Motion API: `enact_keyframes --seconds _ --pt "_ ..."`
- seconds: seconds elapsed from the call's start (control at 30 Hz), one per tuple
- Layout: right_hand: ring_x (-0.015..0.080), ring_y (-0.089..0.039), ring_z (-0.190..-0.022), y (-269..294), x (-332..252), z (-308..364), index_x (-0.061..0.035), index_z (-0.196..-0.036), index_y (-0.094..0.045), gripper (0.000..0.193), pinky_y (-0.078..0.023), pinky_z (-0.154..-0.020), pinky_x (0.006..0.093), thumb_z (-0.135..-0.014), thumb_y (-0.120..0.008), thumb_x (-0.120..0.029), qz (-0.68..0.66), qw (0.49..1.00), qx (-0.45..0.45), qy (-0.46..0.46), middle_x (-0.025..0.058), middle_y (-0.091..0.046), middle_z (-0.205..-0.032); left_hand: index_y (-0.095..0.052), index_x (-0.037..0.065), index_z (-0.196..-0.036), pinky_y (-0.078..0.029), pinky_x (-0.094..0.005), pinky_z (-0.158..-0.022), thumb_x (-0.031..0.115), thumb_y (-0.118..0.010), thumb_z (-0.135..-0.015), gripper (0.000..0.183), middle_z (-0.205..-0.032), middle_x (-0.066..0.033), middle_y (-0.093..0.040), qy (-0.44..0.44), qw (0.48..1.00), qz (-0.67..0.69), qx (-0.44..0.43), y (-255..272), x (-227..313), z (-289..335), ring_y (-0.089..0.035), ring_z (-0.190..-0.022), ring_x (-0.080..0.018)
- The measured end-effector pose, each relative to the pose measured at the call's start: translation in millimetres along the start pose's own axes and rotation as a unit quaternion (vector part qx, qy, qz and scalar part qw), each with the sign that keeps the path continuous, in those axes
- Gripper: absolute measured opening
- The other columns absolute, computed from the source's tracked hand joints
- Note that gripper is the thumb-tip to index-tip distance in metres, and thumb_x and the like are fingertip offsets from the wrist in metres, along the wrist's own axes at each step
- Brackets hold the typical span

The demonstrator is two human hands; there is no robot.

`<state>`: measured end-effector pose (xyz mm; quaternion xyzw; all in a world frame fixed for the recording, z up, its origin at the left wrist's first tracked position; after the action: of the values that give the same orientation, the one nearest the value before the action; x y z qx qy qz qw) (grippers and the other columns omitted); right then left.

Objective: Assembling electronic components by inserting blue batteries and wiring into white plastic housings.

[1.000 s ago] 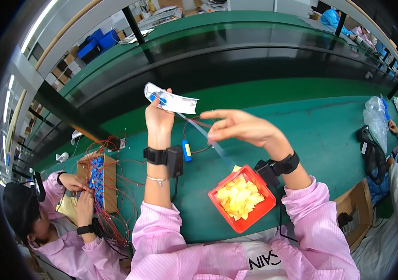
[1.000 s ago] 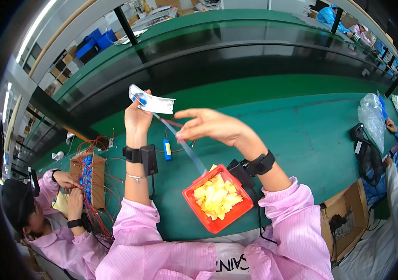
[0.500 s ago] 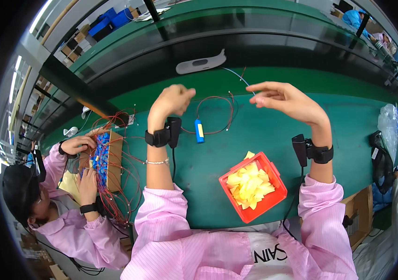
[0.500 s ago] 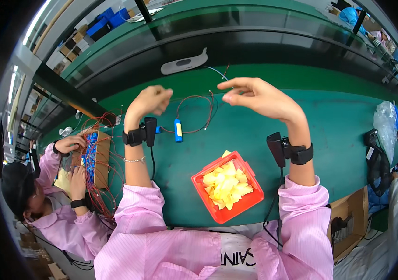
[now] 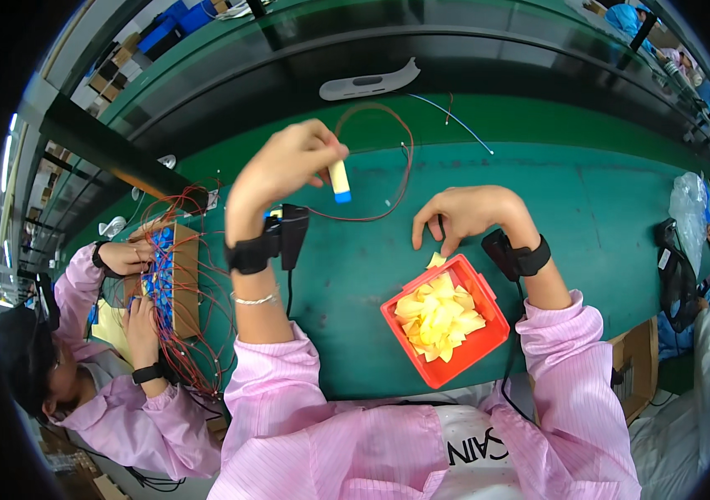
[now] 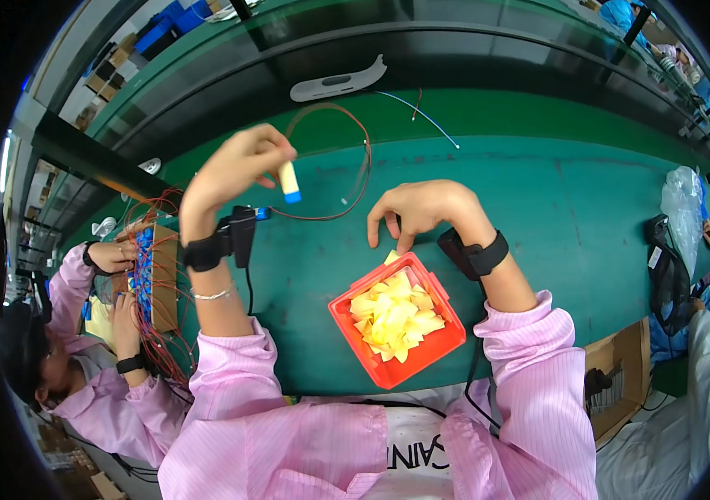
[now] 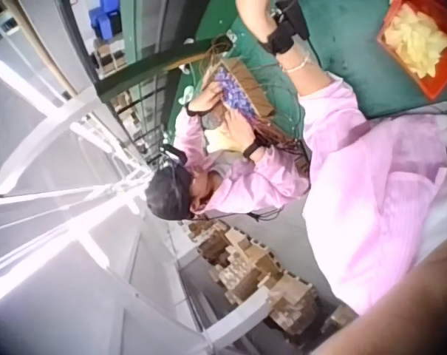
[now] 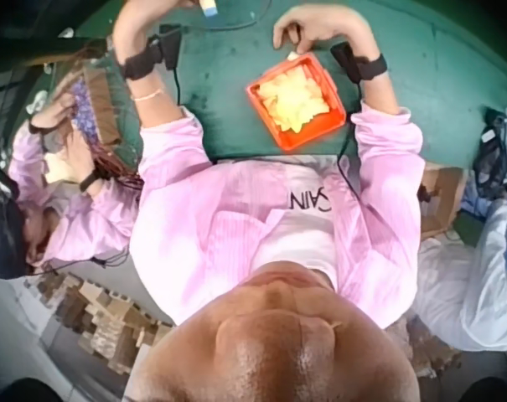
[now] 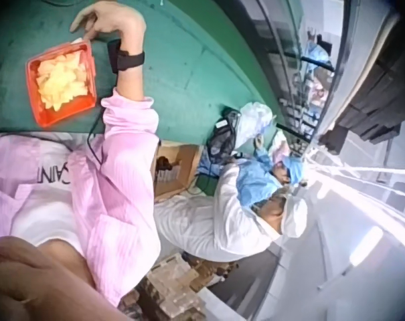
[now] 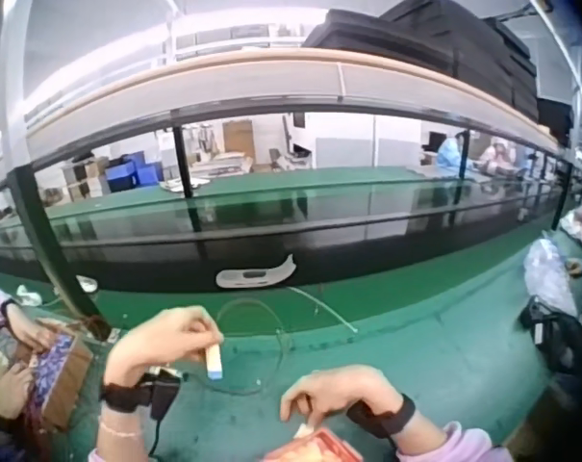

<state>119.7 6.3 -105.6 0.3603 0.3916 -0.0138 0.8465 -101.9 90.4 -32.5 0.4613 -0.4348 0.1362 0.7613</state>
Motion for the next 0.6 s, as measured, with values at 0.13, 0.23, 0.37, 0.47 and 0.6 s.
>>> enact_keyframes --seconds 0.13,0.23,0.37,0.47,0.6 --pt "0.0131 -0.052 -0.058 -8.4 -1.9 -11.4 -0.0128 -0.096 -0.070 0.032 -0.039 -0.052 0.0299 -0.066 -0.080 -0.012 0.016 0.999 -0.037 -0.024 -0.0009 -0.055 -0.066 -0.058 0.000 -0.101 -0.049 -0.0256 -0.068 0.031 -0.062 -0.090 0.034 -0.088 -0.0067 -0.066 -0.070 0.988 0.089 0.104 23.1 21.8 29.9 -0.060 -0.081 -0.0112" --pt "0.0126 -0.051 -0.056 -9.1 -9.0 -11.1 -0.0113 -0.089 -0.071 0.025 -0.037 -0.050 0.0297 -0.066 -0.080 -0.016 0.041 0.997 -0.047 -0.039 -0.0018 -0.053 -0.063 -0.057 0.000 -0.102 -0.048 -0.0254 -0.067 0.034 -0.061 -0.090 0.036 -0.086 -0.0061 -0.065 -0.082 0.988 0.072 0.105 28.0 29.5 39.4 -0.060 -0.079 -0.0112" --pt "0.0116 -0.053 -0.059 -2.1 -6.1 -6.1 -0.0079 -0.082 -0.071 0.019 -0.039 -0.052 0.0284 -0.070 -0.079 -0.021 0.024 0.999 -0.029 -0.020 -0.0010 -0.057 -0.066 -0.057 -0.001 -0.103 -0.048 -0.0252 -0.066 0.035 -0.061 -0.090 0.039 -0.086 -0.0067 -0.065 -0.094 0.988 0.072 0.098 27.7 34.7 41.8 -0.060 -0.078 -0.0111" --pt "0.0116 -0.058 -0.068 24.1 -14.8 21.7 -0.0045 -0.082 -0.071 0.017 -0.045 -0.061 0.0260 -0.077 -0.076 -0.019 -0.076 0.994 0.048 0.063 0.0023 -0.065 -0.075 -0.058 -0.002 -0.106 -0.048 -0.0244 -0.065 0.034 -0.062 -0.090 0.040 -0.086 -0.0068 -0.065 -0.105 0.984 0.095 0.112 29.0 35.6 46.6 -0.060 -0.077 -0.0110" --pt "0.0149 -0.059 -0.068 34.5 -67.0 74.7 -0.0051 -0.084 -0.073 0.013 -0.046 -0.059 0.0273 -0.077 -0.076 -0.015 -0.088 0.988 0.060 0.109 0.0036 -0.067 -0.076 -0.059 -0.002 -0.110 -0.049 -0.0247 -0.068 0.031 -0.057 -0.093 0.037 -0.089 -0.0065 -0.064 -0.156 0.969 0.155 0.110 20.8 45.1 42.9 -0.061 -0.081 -0.0115"
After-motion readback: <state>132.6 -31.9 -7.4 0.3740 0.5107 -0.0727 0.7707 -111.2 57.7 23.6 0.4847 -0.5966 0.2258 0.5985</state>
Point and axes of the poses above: each hand's wrist, its own z-axis away from the middle knuckle, its own y-axis out of the back of the hand, x = y × z, the point moved 3 cm from there along -z, towards the middle knuckle
